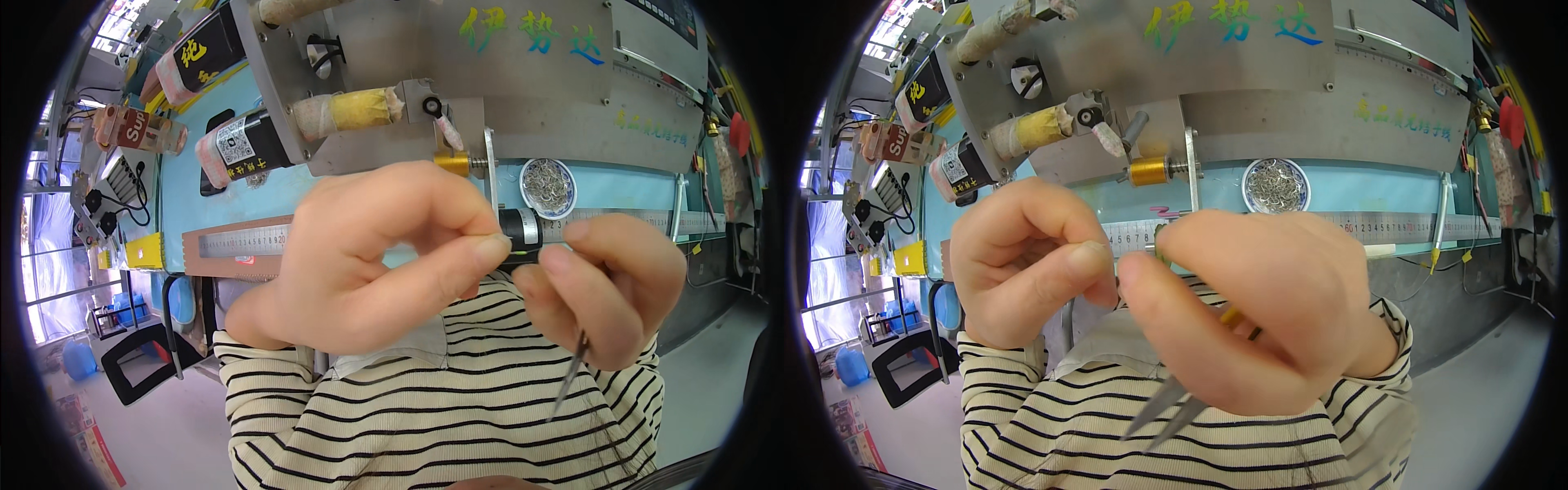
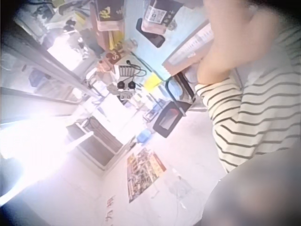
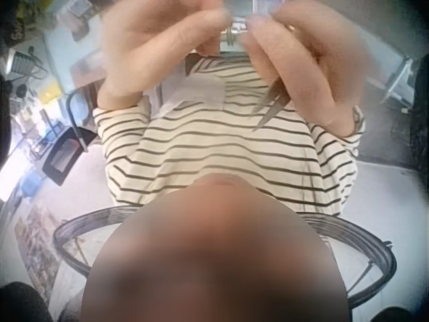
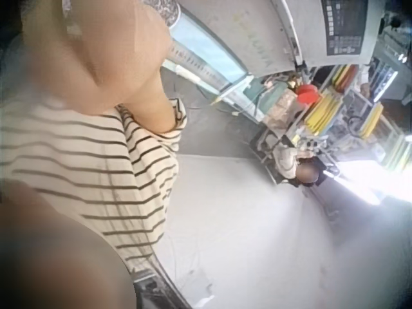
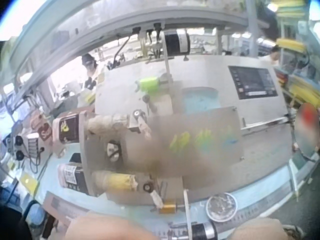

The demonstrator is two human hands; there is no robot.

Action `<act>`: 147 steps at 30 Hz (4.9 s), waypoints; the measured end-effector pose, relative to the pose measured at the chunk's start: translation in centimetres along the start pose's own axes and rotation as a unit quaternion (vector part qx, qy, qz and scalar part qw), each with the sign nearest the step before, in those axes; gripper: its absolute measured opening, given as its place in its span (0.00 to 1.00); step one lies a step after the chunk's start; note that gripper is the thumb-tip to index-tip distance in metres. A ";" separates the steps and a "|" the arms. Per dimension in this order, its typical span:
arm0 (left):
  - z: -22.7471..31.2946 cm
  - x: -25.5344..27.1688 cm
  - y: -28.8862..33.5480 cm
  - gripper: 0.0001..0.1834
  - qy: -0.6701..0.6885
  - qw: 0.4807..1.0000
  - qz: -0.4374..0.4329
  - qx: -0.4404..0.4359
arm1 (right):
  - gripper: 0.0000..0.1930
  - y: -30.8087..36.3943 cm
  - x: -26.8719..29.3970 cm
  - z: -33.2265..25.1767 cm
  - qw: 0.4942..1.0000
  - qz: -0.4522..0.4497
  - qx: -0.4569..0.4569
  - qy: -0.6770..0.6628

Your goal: The person repeatedly threads a thin wire through a small metal component, secures it with a crimping tool, and cuts the excess wire. The process is repeated multiple times with the same type of component.

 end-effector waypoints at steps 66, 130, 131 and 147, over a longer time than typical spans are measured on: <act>-9.4 6.8 4.9 0.11 -0.258 0.926 0.166 0.221 | 0.13 7.0 -0.2 8.5 0.833 -0.260 -0.484 0.066; -1.4 3.2 -2.6 0.24 -0.526 0.815 0.071 -0.233 | 0.02 -1.9 -2.8 4.7 0.835 -0.049 -0.460 -0.298; -1.4 3.1 -2.9 0.27 -0.548 0.810 0.058 -0.202 | 0.02 -2.3 -3.4 5.0 0.838 -0.041 -0.465 -0.283; -2.2 3.5 -3.8 0.28 -0.550 0.817 0.038 -0.166 | 0.04 -4.2 -6.2 8.4 0.749 -0.157 -0.555 -0.325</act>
Point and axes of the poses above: each hand's wrist, its own y-axis away from the middle knuckle, its own x-axis out of the back of the hand, z = x × y, the point moved 2 cm from there along -y, towards the middle knuckle, and after that the axes turned 4 degrees about -x, right-handed, at the moved point
